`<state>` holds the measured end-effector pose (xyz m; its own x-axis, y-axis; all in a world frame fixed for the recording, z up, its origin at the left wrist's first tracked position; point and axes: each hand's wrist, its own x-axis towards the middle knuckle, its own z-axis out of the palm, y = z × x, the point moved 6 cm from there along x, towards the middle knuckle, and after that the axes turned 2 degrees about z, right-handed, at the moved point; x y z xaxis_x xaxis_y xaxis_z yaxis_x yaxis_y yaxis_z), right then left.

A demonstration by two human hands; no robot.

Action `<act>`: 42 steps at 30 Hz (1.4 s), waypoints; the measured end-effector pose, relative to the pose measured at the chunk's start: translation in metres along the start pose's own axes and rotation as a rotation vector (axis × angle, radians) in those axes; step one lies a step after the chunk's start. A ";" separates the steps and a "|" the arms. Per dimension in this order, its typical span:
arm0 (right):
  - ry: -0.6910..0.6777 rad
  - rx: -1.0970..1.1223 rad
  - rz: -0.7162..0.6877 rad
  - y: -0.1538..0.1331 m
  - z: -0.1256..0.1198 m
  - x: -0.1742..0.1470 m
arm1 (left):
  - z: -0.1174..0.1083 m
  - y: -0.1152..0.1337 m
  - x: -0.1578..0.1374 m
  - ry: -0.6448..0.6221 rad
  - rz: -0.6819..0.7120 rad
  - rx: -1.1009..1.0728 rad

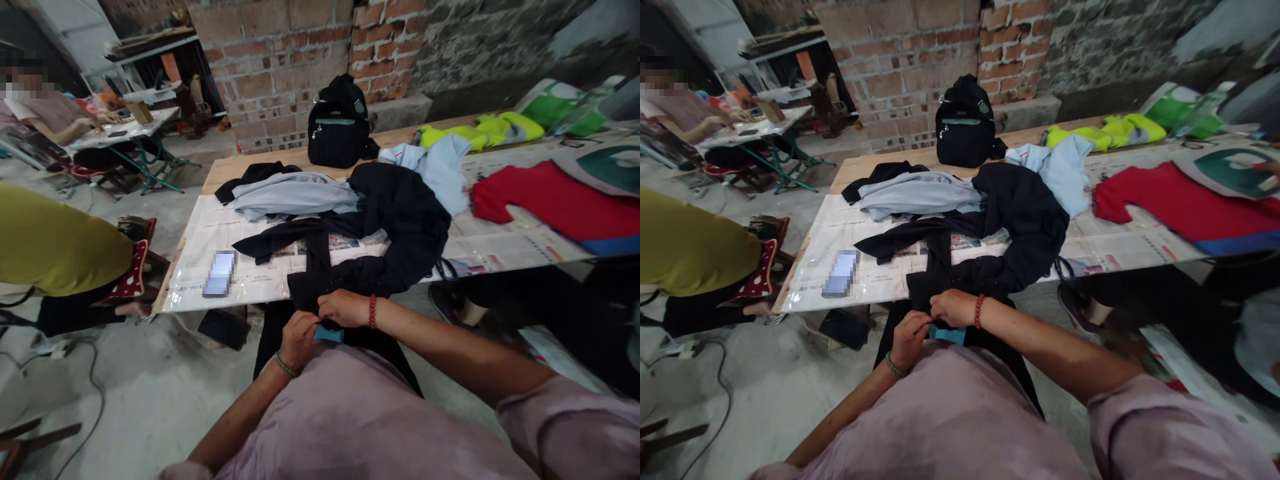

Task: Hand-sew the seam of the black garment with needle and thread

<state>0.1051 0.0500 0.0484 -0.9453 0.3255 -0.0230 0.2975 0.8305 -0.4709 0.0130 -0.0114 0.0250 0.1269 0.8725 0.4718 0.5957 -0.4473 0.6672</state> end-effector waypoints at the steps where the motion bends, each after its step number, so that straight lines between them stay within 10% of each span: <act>1: 0.019 0.055 0.013 0.002 -0.001 -0.001 | 0.000 -0.001 0.001 -0.002 -0.015 -0.012; 15: 0.234 1.069 0.483 0.028 0.011 -0.005 | 0.002 -0.007 0.007 0.000 -0.099 -0.118; 31: 0.358 0.556 0.510 0.032 -0.002 -0.012 | 0.008 -0.006 0.004 -0.054 -0.072 -0.098; 42: 0.361 0.680 0.476 0.030 0.016 -0.015 | 0.001 -0.014 0.008 0.034 -0.228 -0.120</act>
<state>0.1257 0.0627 0.0204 -0.6088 0.7835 -0.1244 0.3943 0.1627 -0.9044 0.0065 0.0022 0.0183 -0.0281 0.9472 0.3193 0.5074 -0.2617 0.8210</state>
